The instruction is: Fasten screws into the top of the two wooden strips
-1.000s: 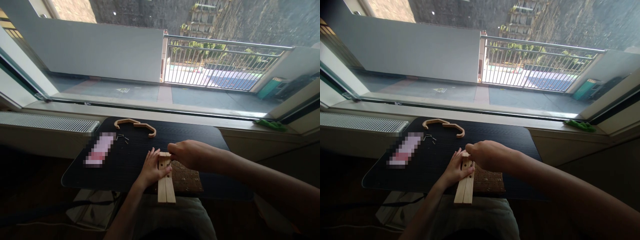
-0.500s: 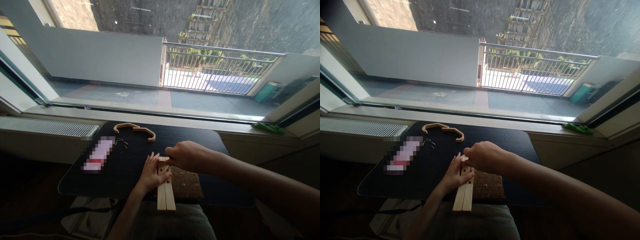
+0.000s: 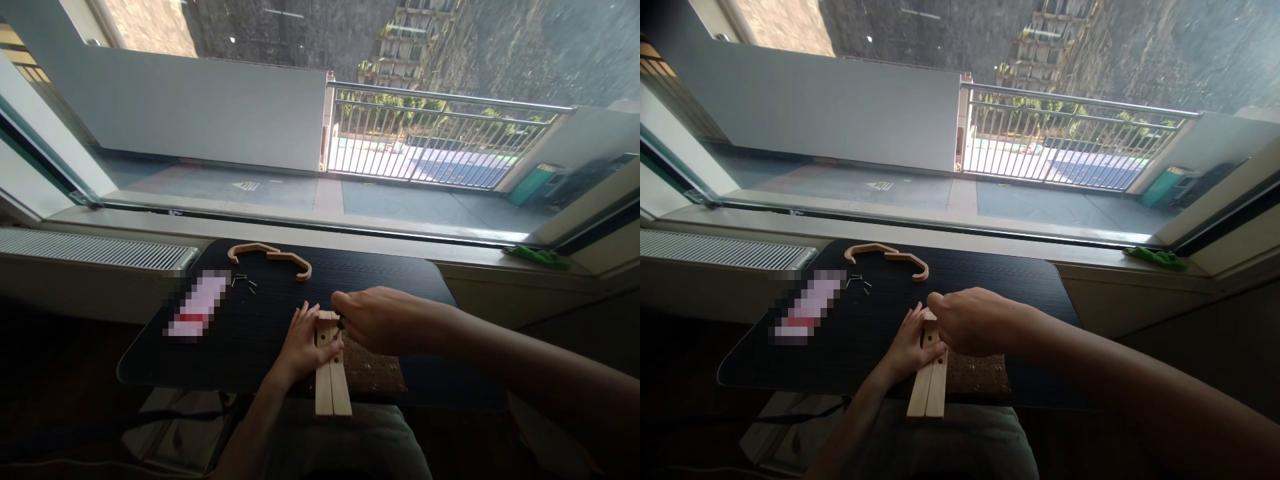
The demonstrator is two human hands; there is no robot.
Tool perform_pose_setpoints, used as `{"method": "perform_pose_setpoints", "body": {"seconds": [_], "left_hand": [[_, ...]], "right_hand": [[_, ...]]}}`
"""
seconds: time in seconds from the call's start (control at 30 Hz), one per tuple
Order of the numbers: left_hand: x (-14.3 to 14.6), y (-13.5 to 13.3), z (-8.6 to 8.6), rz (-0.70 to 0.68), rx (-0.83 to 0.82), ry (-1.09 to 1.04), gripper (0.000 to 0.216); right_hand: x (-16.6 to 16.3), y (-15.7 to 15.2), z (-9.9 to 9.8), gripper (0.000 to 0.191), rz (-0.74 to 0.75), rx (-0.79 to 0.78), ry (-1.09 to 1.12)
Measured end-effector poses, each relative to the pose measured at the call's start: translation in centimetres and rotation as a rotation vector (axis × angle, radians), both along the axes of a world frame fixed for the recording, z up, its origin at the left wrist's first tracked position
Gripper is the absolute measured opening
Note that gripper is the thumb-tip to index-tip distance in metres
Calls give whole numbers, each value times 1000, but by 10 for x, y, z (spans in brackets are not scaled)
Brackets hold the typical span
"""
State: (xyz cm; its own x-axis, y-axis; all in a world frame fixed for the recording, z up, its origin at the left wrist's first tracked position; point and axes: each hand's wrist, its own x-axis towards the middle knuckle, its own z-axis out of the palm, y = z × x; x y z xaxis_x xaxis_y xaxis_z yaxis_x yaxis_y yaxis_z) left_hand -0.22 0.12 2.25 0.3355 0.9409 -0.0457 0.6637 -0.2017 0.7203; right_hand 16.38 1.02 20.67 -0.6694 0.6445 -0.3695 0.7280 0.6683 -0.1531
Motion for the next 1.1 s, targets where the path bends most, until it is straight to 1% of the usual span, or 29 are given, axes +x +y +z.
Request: {"method": "perform_pose_setpoints", "body": {"seconds": [0.1, 0.23, 0.37, 0.53, 0.63, 0.83, 0.9, 0.97, 1.03, 1.1], "left_hand": [[0, 0, -1, -2, 7, 2, 68], [0, 0, -4, -1, 18, -7, 65], [0, 0, -6, -2, 25, -10, 64], [0, 1, -7, 8, 13, 10, 69], [1, 1, -8, 9, 10, 5, 70], [0, 1, -9, 17, 31, -24, 69], [0, 1, -9, 17, 29, -23, 69], [0, 1, -8, 17, 28, -23, 71], [0, 1, -7, 23, 31, -23, 72], [0, 1, -7, 25, 41, -24, 67]], "right_hand": [[1, 0, 1, 12, -26, -23, -2], [1, 1, -1, 12, -61, -1, -11], [0, 4, -6, 14, -53, 28, -36], [-4, 8, -6, 23, -68, 150, -100], [-7, 10, -4, 29, -50, 188, -162], [-14, 14, -2, 30, 37, 224, -183], [-14, 12, -1, 35, 32, 225, -152], [-13, 10, -1, 36, 7, 207, -106], [-12, 9, -1, 29, 1, 173, -56], [-10, 10, -1, 22, 27, 112, -5]]}}
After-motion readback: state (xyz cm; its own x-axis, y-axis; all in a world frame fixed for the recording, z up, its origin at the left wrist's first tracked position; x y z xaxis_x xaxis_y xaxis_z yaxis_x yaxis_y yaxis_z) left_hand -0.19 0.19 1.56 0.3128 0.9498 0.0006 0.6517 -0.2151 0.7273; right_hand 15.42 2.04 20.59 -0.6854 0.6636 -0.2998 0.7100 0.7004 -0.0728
